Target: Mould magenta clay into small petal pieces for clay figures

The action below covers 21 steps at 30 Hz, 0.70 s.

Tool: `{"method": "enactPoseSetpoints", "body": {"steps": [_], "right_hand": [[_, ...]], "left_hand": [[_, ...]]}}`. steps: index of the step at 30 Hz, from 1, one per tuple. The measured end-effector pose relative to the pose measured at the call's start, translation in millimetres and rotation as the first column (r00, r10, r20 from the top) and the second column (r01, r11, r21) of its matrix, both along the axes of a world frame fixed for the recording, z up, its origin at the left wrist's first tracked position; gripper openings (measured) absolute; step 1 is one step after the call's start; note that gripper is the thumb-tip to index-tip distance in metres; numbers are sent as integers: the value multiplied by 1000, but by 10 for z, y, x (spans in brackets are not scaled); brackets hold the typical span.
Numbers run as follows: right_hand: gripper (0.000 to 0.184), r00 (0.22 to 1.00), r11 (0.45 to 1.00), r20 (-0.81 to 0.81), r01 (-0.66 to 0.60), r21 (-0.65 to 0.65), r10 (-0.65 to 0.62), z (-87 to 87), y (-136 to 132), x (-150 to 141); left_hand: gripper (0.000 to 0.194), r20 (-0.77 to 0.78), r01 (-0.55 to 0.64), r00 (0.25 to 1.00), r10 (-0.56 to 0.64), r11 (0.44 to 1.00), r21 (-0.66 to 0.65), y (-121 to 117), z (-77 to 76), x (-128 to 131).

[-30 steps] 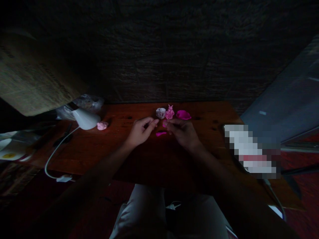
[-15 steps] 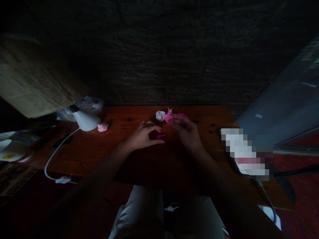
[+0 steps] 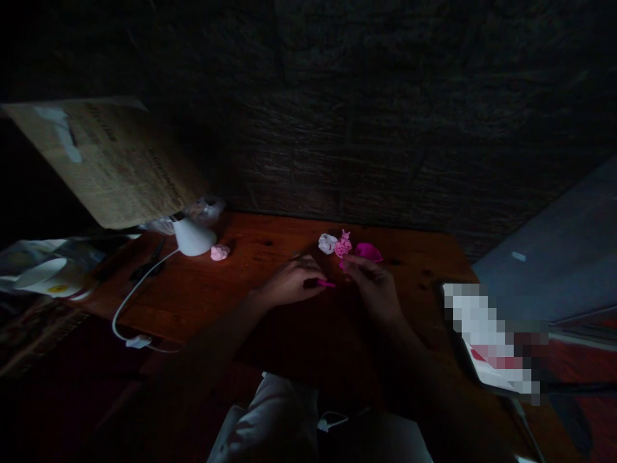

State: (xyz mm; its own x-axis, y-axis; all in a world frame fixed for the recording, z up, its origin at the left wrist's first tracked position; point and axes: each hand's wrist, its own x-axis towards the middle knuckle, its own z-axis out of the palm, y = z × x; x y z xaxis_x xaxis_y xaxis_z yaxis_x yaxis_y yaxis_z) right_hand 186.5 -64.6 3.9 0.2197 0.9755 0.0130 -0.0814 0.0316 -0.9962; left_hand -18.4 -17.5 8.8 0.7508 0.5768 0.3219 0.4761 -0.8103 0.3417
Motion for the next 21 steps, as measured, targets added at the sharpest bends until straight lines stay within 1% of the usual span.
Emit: {"method": "enactPoseSetpoints", "body": {"steps": [2,4,6,8,10,12,14,17,21], "right_hand": [[32,1000,1000,5,-9,-20,9,12,-8,10],[32,1000,999,-4,-16,-34,16,19,-8,15],[32,999,999,-39,-23,-32,22,20,-1,13],[31,996,999,-86,-28,-20,26,20,4,5],[33,992,999,-122,-31,-25,28,27,5,-3],[40,987,998,-158,-36,-55,27,41,1,-7],[45,981,996,-194,-42,-79,26,59,-3,-7],[46,976,994,-217,-43,-102,20,93,-7,-10],[47,978,991,-210,-35,-131,7,141,-16,-24]], "left_hand": [[14,113,29,993,-25,999,-33,6,-21,30],[14,243,35,970,-13,996,-87,5,-34,63],[13,362,29,931,34,985,-167,-5,-37,91],[14,432,25,896,100,961,-275,-18,-37,110],[15,457,30,874,166,920,-390,-24,-38,120],[17,476,56,855,204,877,-477,-19,-45,124],[19,513,104,829,223,840,-533,-3,-56,126],[23,564,171,784,261,782,-599,29,-76,130],[31,558,211,753,350,675,-708,54,-102,139]]}}
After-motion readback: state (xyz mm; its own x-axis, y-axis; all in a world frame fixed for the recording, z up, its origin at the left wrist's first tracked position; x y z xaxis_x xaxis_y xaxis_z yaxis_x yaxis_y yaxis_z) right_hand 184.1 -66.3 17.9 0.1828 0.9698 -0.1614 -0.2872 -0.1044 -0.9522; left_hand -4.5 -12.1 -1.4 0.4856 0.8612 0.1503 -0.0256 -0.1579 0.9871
